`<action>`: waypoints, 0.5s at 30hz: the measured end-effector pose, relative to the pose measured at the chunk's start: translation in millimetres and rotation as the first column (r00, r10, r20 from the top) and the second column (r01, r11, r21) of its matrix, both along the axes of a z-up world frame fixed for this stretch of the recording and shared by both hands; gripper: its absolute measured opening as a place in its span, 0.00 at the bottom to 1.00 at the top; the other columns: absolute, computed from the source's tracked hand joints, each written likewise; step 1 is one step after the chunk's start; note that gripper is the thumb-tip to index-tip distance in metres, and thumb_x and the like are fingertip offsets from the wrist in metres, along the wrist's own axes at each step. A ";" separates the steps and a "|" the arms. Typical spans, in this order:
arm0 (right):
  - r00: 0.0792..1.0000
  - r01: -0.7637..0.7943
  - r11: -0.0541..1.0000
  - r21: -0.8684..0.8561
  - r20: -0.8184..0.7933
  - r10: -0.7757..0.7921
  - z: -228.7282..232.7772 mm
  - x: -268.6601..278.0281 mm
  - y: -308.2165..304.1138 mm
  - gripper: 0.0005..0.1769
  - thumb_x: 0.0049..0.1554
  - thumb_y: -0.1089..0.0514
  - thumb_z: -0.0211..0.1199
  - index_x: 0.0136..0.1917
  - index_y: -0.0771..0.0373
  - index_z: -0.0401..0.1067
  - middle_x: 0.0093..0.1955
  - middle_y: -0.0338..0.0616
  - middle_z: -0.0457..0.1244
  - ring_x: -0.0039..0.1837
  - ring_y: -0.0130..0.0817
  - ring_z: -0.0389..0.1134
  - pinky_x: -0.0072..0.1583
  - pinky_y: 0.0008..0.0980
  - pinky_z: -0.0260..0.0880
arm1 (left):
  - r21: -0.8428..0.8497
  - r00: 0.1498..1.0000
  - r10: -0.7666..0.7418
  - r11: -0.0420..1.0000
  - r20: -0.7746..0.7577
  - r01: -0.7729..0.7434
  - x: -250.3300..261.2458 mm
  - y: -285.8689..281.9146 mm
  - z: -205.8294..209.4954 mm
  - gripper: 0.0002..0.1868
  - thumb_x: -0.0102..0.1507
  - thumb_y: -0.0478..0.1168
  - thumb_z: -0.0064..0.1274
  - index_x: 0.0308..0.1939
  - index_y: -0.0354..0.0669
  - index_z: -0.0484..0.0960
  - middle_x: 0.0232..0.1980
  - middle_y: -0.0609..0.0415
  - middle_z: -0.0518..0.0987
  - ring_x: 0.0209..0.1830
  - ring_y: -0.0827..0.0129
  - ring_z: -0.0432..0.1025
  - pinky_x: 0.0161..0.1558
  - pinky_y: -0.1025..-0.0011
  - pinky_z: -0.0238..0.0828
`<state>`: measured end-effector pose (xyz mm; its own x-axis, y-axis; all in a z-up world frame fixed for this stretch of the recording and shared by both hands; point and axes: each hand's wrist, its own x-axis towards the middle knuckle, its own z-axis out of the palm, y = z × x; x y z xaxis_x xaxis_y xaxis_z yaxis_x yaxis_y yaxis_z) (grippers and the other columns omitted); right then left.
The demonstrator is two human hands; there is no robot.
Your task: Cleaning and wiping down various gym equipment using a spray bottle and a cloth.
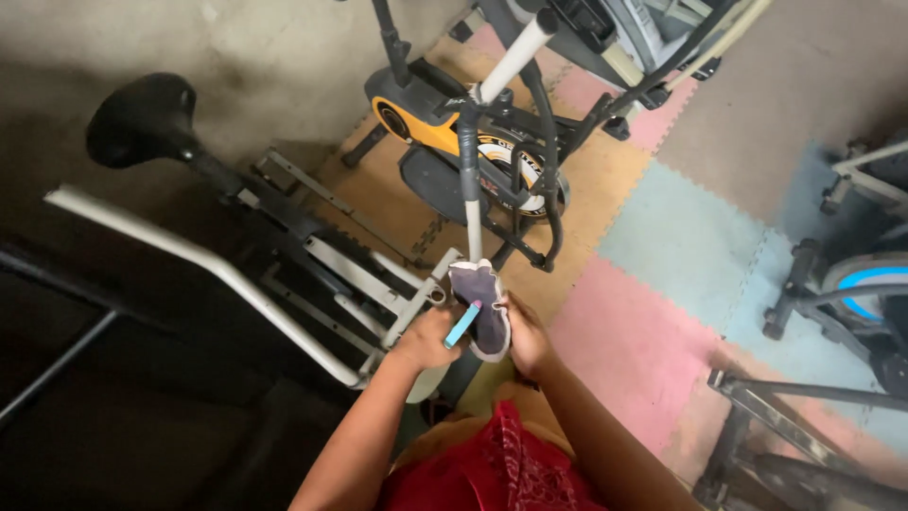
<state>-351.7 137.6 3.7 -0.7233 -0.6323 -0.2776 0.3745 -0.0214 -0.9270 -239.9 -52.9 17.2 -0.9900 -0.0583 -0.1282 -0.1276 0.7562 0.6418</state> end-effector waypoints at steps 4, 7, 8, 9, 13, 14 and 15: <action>0.952 -0.003 0.985 -0.175 0.302 0.056 4.8 5.7 6.6 0.22 0.69 0.49 0.47 0.67 0.66 0.68 0.57 0.40 0.68 0.56 0.28 0.68 0.58 0.32 0.68 | 0.089 0.998 -0.001 0.996 -0.060 0.006 18.7 14.0 30.9 0.12 0.51 0.41 0.57 0.33 0.37 0.81 0.35 0.36 0.81 0.39 0.40 0.76 0.42 0.52 0.75; 0.937 -0.101 0.963 -0.249 0.301 0.176 13.2 10.5 14.4 0.23 0.70 0.48 0.46 0.68 0.67 0.66 0.57 0.41 0.68 0.57 0.29 0.68 0.59 0.33 0.69 | 0.197 0.984 0.042 0.980 -0.172 -0.007 32.8 28.9 48.0 0.14 0.51 0.39 0.57 0.38 0.37 0.80 0.37 0.37 0.81 0.39 0.39 0.76 0.41 0.53 0.75; 0.934 -0.128 0.953 -0.275 0.289 0.209 14.6 11.2 21.8 0.24 0.69 0.48 0.46 0.68 0.68 0.65 0.58 0.42 0.68 0.58 0.29 0.69 0.61 0.34 0.70 | 0.207 0.990 0.048 0.978 -0.131 -0.020 34.0 36.9 49.2 0.13 0.51 0.40 0.57 0.38 0.38 0.80 0.36 0.37 0.81 0.38 0.40 0.76 0.41 0.53 0.75; 0.936 -0.126 0.954 -0.274 0.285 0.205 33.2 16.0 24.8 0.24 0.69 0.48 0.46 0.68 0.68 0.65 0.58 0.42 0.68 0.58 0.29 0.69 0.61 0.34 0.70 | 0.208 0.990 0.044 0.978 -0.135 -0.016 37.7 42.0 44.1 0.13 0.51 0.40 0.57 0.38 0.38 0.80 0.36 0.37 0.81 0.38 0.40 0.76 0.41 0.53 0.75; 0.944 -0.222 0.929 -0.297 0.174 0.281 83.6 22.0 69.6 0.25 0.67 0.52 0.51 0.73 0.66 0.63 0.60 0.39 0.66 0.59 0.26 0.67 0.61 0.30 0.68 | 0.188 0.981 0.015 0.982 -0.194 0.022 33.5 82.6 38.3 0.16 0.51 0.40 0.59 0.42 0.40 0.81 0.40 0.40 0.83 0.41 0.43 0.77 0.43 0.54 0.75; 0.951 -0.239 0.939 -0.248 0.136 0.279 89.6 20.5 84.9 0.26 0.65 0.54 0.53 0.73 0.65 0.61 0.61 0.38 0.65 0.60 0.24 0.66 0.61 0.29 0.67 | 0.158 0.974 -0.015 0.986 -0.228 0.052 28.9 94.5 40.2 0.20 0.49 0.41 0.61 0.45 0.41 0.82 0.43 0.40 0.83 0.43 0.43 0.77 0.43 0.54 0.74; 0.958 -0.217 0.946 -0.242 0.134 0.254 93.9 17.3 105.7 0.26 0.65 0.54 0.53 0.73 0.65 0.61 0.61 0.38 0.65 0.60 0.24 0.66 0.61 0.29 0.67 | 0.164 0.972 -0.038 0.983 -0.232 0.077 21.1 111.5 34.7 0.20 0.49 0.41 0.61 0.45 0.41 0.82 0.43 0.40 0.83 0.43 0.43 0.77 0.43 0.54 0.74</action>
